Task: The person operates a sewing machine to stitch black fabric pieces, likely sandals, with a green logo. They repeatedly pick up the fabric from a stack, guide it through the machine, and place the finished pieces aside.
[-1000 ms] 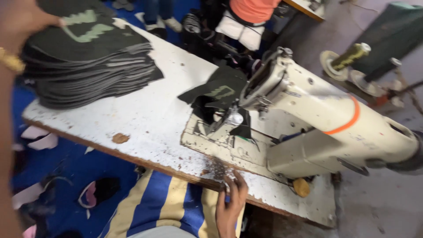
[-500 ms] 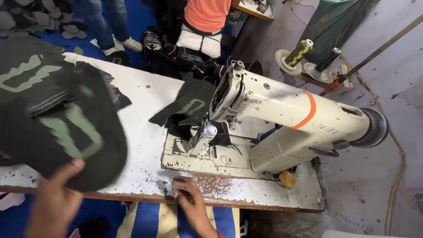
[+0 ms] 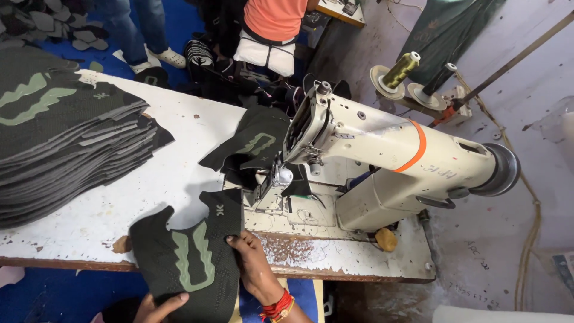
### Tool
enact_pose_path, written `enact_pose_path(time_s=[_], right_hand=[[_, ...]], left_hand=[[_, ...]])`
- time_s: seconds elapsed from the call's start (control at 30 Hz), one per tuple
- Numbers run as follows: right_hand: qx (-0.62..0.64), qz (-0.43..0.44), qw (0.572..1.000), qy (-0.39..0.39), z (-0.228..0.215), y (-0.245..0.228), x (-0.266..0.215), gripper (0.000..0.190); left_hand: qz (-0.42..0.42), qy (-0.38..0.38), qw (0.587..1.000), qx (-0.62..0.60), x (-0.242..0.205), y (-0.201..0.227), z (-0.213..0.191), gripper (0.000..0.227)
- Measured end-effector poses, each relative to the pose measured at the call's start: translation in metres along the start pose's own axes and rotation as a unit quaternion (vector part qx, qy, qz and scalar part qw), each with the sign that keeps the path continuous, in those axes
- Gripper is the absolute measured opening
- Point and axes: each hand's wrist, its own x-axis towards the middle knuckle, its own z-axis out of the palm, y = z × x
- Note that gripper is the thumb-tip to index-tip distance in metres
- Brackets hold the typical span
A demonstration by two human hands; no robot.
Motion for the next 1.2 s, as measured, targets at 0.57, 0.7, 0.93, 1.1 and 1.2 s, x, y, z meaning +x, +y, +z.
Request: enact_pose_path(time_s=[0.57, 0.7, 0.93, 1.1, 1.2], right_hand=[[-0.165, -0.189, 0.967, 0.034, 0.005, -0.042, -0.046, 0.02], [-0.099, -0.165, 0.979, 0.069, -0.008, -0.046, -0.049, 0.023], [-0.119, -0.208, 0.969, 0.058, -0.021, -0.055, -0.045, 0.014], [-0.147, -0.196, 0.965, 0.093, -0.009, -0.073, -0.032, 0.012], [-0.16, -0.211, 0.961, 0.084, -0.025, -0.066, -0.018, 0.016]], left_hand=[[0.201, -0.057, 0.933, 0.294, -0.008, 0.276, 0.169, 0.09], [0.216, -0.141, 0.928, 0.269, 0.0, 0.28, 0.176, 0.074], [0.269, -0.154, 0.923, 0.227, 0.013, 0.282, 0.19, 0.06], [0.277, -0.159, 0.926, 0.2, 0.039, 0.273, 0.194, 0.059], [0.258, -0.156, 0.932, 0.198, 0.046, 0.276, 0.194, 0.059]])
